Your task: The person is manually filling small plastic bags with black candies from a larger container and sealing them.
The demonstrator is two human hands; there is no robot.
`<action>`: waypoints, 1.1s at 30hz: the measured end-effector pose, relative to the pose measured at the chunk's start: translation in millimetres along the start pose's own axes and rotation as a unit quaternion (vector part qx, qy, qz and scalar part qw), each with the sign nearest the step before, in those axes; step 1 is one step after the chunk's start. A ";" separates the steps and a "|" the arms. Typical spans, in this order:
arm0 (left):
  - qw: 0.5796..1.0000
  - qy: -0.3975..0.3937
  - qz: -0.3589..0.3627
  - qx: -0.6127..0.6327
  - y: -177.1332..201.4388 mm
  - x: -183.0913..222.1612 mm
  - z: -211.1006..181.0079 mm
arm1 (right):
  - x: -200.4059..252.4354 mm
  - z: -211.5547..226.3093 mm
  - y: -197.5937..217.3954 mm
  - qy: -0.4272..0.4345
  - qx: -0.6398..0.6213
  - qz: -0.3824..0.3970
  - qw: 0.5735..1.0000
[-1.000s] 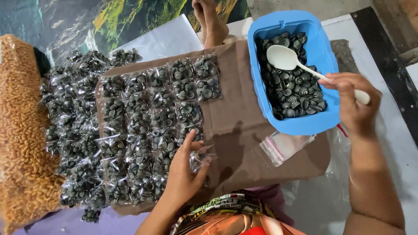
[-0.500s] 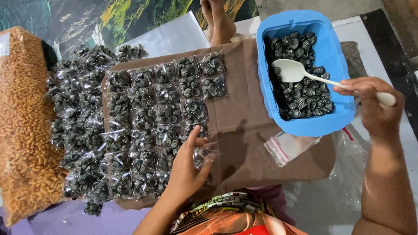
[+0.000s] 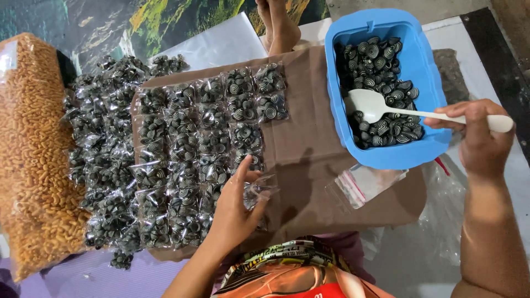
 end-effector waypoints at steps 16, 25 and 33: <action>0.938 0.113 0.194 0.265 1.7 -92.6 -25.4 | 8.0 5.9 11.6 -0.198 -0.141 -0.231 0.942; 0.922 0.117 0.189 0.317 -39.7 -146.3 -33.6 | 12.4 -11.6 57.1 -0.164 -0.140 -0.245 0.945; 0.935 0.137 0.193 0.262 -63.1 -159.0 -15.2 | 7.1 17.2 32.0 -0.137 -0.175 -0.231 0.947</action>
Point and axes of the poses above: each hand's wrist, its own x-axis away from the middle knuckle, its own y-axis out of the back of the hand, z = x × y, the point moved 5 cm from there along -x, towards the middle knuckle, and after that the axes turned 3 degrees about z, right-handed, at the moved point
